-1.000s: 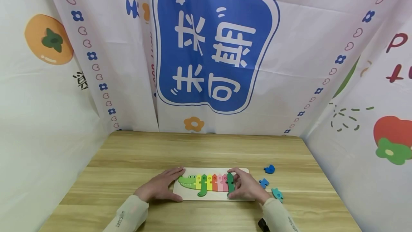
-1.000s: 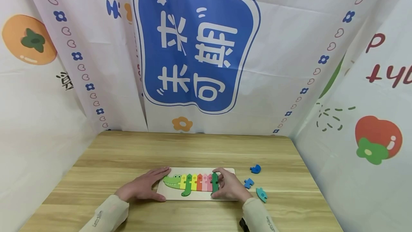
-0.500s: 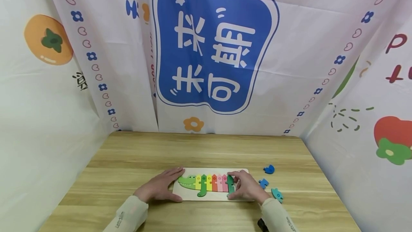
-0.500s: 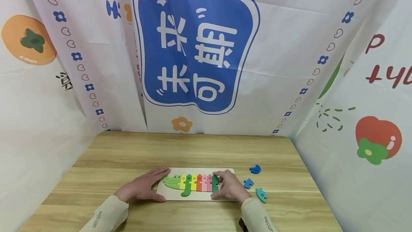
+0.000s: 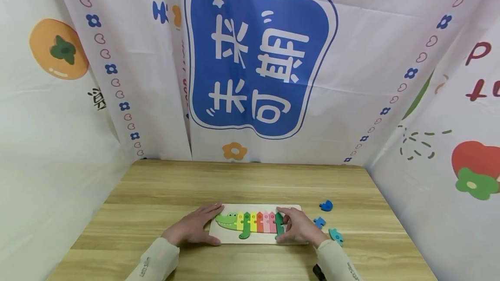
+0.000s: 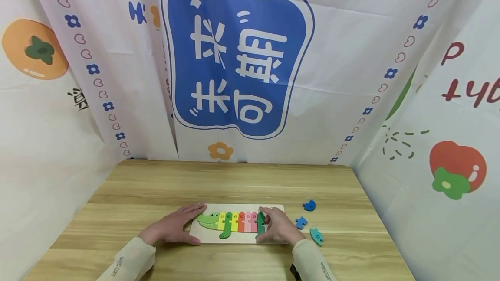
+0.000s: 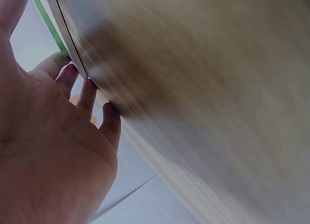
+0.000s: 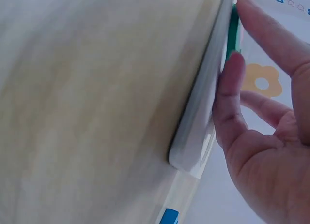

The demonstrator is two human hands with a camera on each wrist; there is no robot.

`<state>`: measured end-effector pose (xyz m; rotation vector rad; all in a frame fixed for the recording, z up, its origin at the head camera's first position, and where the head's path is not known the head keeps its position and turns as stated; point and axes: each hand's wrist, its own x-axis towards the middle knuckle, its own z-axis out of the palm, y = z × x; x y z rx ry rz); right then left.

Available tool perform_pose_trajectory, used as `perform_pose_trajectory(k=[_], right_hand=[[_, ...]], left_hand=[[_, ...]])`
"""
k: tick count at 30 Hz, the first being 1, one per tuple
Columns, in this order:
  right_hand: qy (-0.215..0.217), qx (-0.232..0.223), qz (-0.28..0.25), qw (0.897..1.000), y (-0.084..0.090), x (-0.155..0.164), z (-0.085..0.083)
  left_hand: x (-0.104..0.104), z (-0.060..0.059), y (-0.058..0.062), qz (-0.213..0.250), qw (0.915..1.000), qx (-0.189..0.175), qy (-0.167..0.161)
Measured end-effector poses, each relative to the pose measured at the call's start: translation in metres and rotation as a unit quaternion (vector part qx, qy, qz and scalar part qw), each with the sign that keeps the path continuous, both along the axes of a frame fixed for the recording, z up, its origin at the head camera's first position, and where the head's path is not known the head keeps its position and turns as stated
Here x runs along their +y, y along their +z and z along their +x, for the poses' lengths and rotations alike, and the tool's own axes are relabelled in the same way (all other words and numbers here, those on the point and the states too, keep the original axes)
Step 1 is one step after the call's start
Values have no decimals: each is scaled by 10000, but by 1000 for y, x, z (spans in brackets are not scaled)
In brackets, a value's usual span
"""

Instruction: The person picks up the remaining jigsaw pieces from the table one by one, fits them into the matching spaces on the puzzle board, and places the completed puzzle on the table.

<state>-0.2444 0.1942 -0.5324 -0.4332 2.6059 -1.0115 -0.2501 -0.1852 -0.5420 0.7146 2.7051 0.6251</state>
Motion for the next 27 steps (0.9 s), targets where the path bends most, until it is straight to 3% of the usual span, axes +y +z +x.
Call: perform_pose_trajectory(k=[9,19,27], right_hand=[[229,79,-212,9995,-1,10,0],[125,-1,-240,9996,-2,10,0],[182,395,-288,9986,7,27,1]], left_hand=[[1,1,3,-13,9999,-114,92],[1,1,4,6,9998,-213,65],[1,0,5,-7,9995,-309,90]])
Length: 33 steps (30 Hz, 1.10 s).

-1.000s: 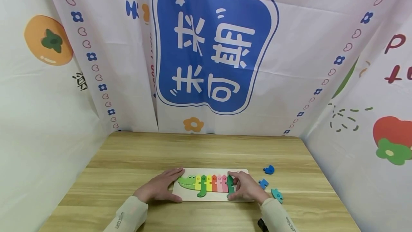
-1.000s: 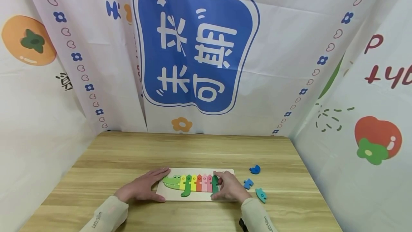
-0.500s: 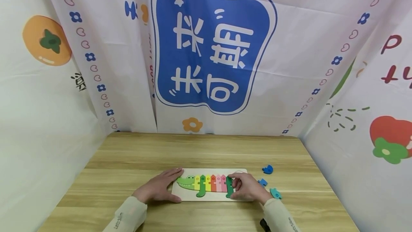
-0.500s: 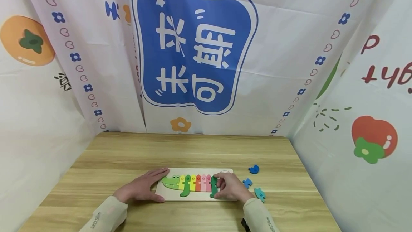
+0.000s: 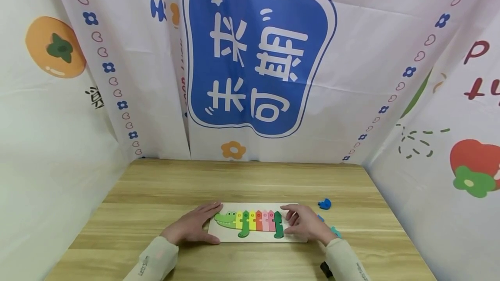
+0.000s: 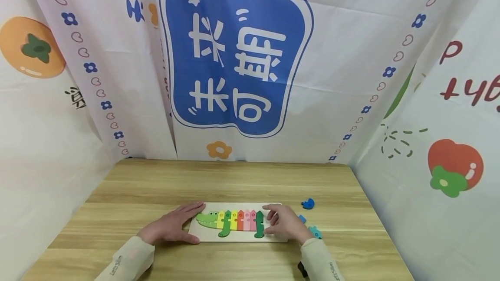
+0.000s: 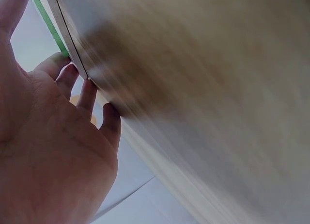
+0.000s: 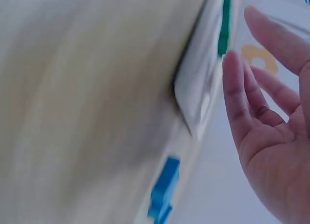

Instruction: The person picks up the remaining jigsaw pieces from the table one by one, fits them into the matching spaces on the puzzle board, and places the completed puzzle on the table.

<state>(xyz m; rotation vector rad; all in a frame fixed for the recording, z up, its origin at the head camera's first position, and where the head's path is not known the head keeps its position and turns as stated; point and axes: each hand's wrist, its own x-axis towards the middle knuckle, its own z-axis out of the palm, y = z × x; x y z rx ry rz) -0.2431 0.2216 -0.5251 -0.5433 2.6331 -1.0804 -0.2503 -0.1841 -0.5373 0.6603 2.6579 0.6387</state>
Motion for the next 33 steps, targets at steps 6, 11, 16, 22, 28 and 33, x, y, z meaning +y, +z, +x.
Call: perform_pose_trajectory(k=[6,11,16,22,28,33], right_hand=[[-337,774,200,9962,7,42,-2],[-803,815,431,9925,6,75,1],[-826,579,627,9929,-3,84,6],[-1062,485,873,9893,-10,83,11],[-947,605,1035,9883,-5,95,14],[-710,450,1089,9905,-3,109,21]], left_hand=[[1,0,3,37,10000,63,-23],[-1,-2,2,43,10000,73,-28],[-4,-1,1,-13,10000,31,9],[-2,1,-2,78,10000,-3,-34],[-1,-1,-4,84,10000,23,-2],[-2,0,-2,58,9999,50,-64]])
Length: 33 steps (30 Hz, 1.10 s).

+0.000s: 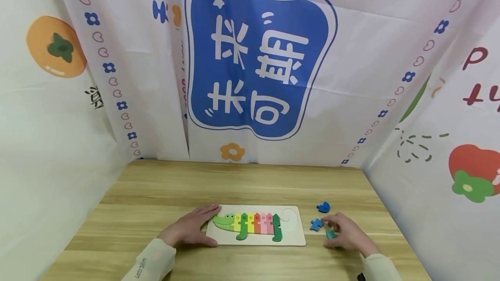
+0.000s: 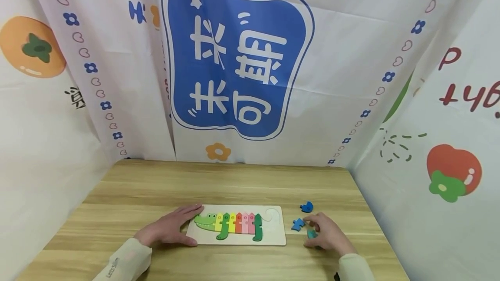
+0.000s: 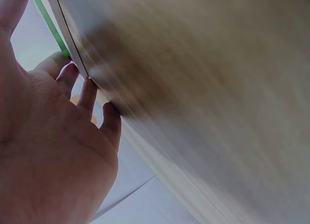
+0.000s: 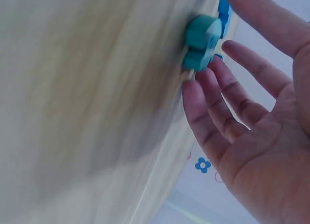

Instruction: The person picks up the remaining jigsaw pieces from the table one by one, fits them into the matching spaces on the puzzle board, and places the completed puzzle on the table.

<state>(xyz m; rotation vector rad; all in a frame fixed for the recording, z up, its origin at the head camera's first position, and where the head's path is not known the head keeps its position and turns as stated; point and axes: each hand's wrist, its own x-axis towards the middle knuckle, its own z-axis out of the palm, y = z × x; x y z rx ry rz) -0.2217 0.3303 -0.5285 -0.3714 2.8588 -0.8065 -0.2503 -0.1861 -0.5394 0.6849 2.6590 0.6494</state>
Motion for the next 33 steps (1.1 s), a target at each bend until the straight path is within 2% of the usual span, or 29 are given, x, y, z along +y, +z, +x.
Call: perform_pose_trajectory(k=[6,12,17,22,33], right_hand=[[-162,-367,-386,9984,0,6,4],[-466,-320,-762,9955,4,-1,5],[-883,-357,-1524,9837,9,-9,3],[-1402,-432,-1941,9700,13,-14,0],[-1477,-247,-2251,9628,8,-13,-3]], left_hand=[[2,1,5,41,9999,-120,41],[2,1,5,20,9999,-145,38],[2,0,3,-5,9999,-132,88],[3,1,6,46,9999,-112,113],[4,0,6,-5,10000,-64,73]])
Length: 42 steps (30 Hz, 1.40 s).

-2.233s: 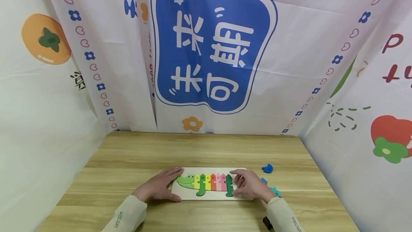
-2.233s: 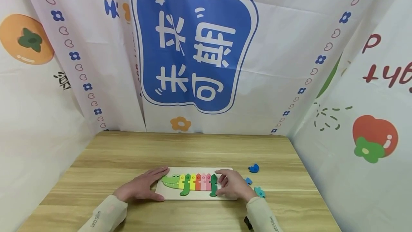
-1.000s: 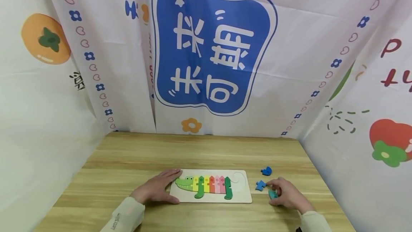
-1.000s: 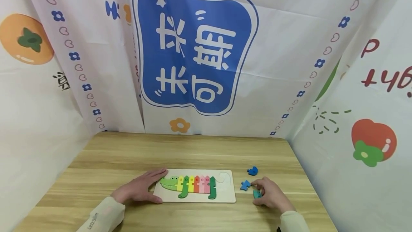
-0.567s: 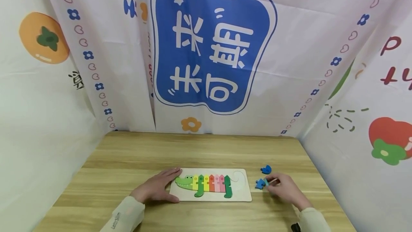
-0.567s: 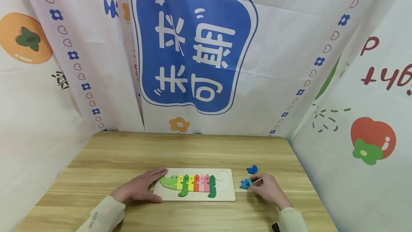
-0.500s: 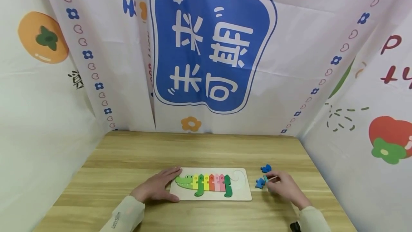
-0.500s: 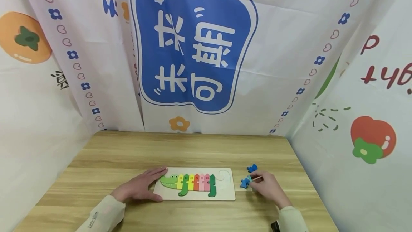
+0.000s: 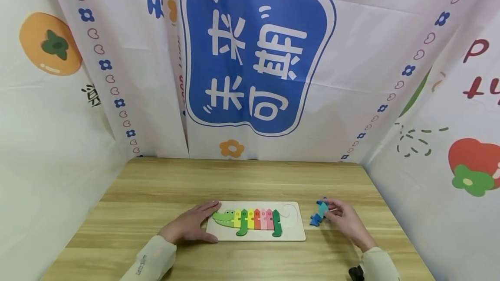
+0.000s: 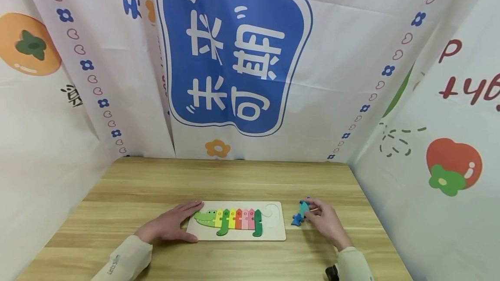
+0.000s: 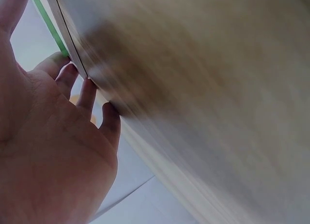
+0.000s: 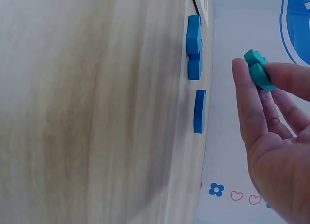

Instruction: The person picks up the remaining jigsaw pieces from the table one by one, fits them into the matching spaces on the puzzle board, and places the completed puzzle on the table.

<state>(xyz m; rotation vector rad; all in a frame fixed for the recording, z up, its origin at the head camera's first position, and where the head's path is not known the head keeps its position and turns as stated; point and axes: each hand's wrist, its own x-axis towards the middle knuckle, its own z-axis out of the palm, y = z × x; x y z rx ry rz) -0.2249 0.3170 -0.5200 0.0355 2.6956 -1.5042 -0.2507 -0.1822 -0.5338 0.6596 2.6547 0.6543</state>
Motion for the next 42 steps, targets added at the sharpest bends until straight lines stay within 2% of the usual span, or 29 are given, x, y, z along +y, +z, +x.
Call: perform_pose_trajectory(k=[5,7,11,16,24,29,36,42], right_hand=[[9,-98,-557,9984,-2,0,0],[-13,-82,-537,9985,-2,0,0],[-151,114,132,9997,-3,1,1],[-300,376,803,9956,-5,5,1],[-259,944,1687,9808,-10,12,0],[-143,1016,1943,9756,-10,12,0],[42,752,2008,9767,-11,14,-1],[301,723,2216,9720,-10,11,-3]], left_hand=[[-1,-1,-2,-48,10000,35,-32],[-1,-1,-3,-45,10000,53,-18],[-1,0,-3,45,10000,62,1],[-1,0,-4,26,10000,57,-21],[-1,-1,-3,-39,9998,-149,102],[-1,-2,-5,-41,9999,-97,61],[-2,-1,-4,-87,9999,-63,44],[-2,-1,-3,-60,10000,-35,18]])
